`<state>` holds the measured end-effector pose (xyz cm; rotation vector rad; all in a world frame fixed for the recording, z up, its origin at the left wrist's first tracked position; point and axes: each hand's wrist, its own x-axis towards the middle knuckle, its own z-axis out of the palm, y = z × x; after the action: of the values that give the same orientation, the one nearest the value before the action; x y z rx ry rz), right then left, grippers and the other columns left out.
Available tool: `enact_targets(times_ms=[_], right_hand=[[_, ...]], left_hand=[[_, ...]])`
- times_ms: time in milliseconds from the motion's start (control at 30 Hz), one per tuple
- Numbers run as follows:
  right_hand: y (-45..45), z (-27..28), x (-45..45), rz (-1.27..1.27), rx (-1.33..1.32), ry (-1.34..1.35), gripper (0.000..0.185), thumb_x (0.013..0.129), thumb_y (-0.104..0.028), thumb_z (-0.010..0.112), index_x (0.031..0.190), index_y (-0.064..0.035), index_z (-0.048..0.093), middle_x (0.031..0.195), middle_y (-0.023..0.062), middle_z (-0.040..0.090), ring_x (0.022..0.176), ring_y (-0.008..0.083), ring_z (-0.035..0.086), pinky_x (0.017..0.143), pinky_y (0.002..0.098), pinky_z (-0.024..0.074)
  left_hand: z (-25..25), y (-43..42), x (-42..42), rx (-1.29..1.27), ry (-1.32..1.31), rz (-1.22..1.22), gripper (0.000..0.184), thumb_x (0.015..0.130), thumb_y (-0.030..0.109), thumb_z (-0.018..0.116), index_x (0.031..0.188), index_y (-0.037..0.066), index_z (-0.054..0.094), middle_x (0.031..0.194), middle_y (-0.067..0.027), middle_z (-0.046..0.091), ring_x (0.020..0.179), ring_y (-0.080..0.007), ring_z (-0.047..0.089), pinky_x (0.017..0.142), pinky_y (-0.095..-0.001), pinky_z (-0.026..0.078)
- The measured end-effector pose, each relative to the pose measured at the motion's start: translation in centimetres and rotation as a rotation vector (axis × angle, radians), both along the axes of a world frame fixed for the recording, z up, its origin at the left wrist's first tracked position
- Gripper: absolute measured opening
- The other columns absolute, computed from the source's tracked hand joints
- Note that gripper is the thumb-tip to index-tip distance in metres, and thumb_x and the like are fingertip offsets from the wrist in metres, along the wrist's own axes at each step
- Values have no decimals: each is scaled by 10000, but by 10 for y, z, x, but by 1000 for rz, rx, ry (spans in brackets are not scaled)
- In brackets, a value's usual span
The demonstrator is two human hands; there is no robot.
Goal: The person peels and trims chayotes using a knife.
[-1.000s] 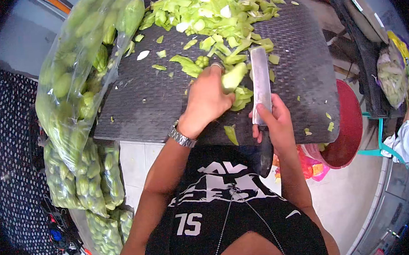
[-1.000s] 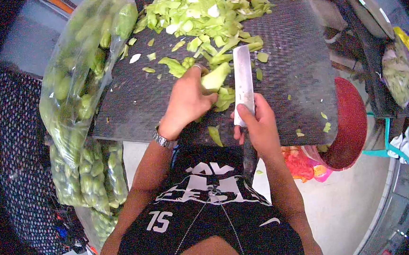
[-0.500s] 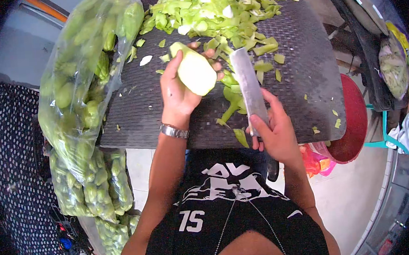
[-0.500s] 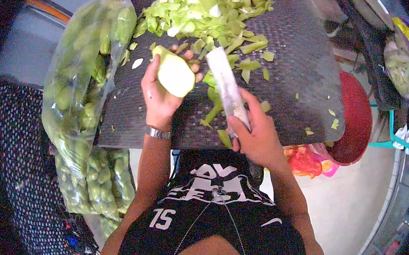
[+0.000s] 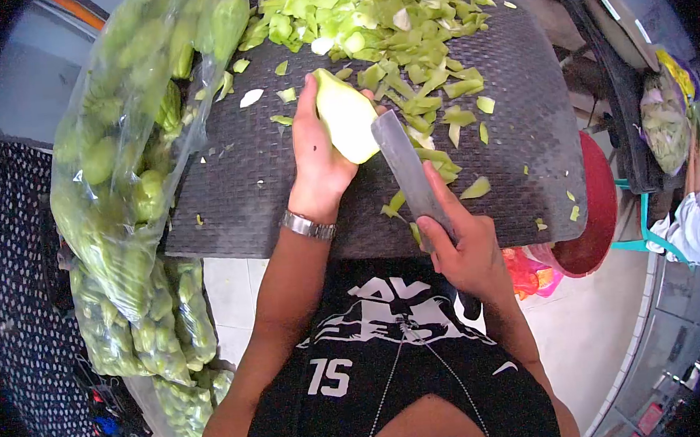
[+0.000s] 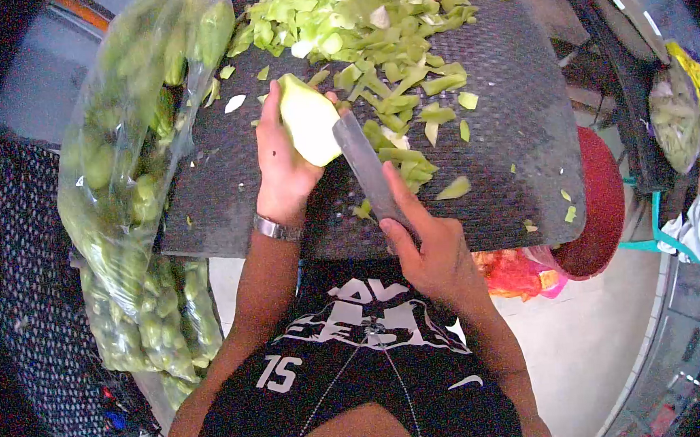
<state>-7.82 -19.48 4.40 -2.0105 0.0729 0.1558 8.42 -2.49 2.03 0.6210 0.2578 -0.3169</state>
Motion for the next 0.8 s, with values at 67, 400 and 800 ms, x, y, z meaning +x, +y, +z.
enact_targets(times_ms=[67, 400, 800], right_hand=[[0, 2, -2, 2, -15, 42, 674, 969, -113, 639, 1584, -202, 377, 1045, 257, 684, 860, 384, 692, 697, 407, 559], [-3, 6, -9, -11, -46, 4, 664, 964, -105, 649, 1572, -205, 401, 967, 307, 690, 873, 445, 715, 703, 426, 563], [-9, -6, -5, -4, -76, -148, 647, 959, -63, 636, 1561, -108, 406, 781, 131, 710, 568, 153, 657, 554, 308, 498]], left_hand=[[0, 2, 0, -2, -2, -14, 496, 1044, 547, 464, 1118, 68, 567, 931, -190, 700, 799, -332, 707, 776, -454, 599], [-4, 3, 0, -17, -39, -86, 450, 1032, 517, 513, 1053, 82, 623, 926, -190, 721, 831, -340, 717, 813, -460, 594], [3, -9, -6, 80, -68, 28, 375, 1035, 437, 540, 1042, 68, 606, 914, -141, 710, 812, -289, 705, 795, -426, 593]])
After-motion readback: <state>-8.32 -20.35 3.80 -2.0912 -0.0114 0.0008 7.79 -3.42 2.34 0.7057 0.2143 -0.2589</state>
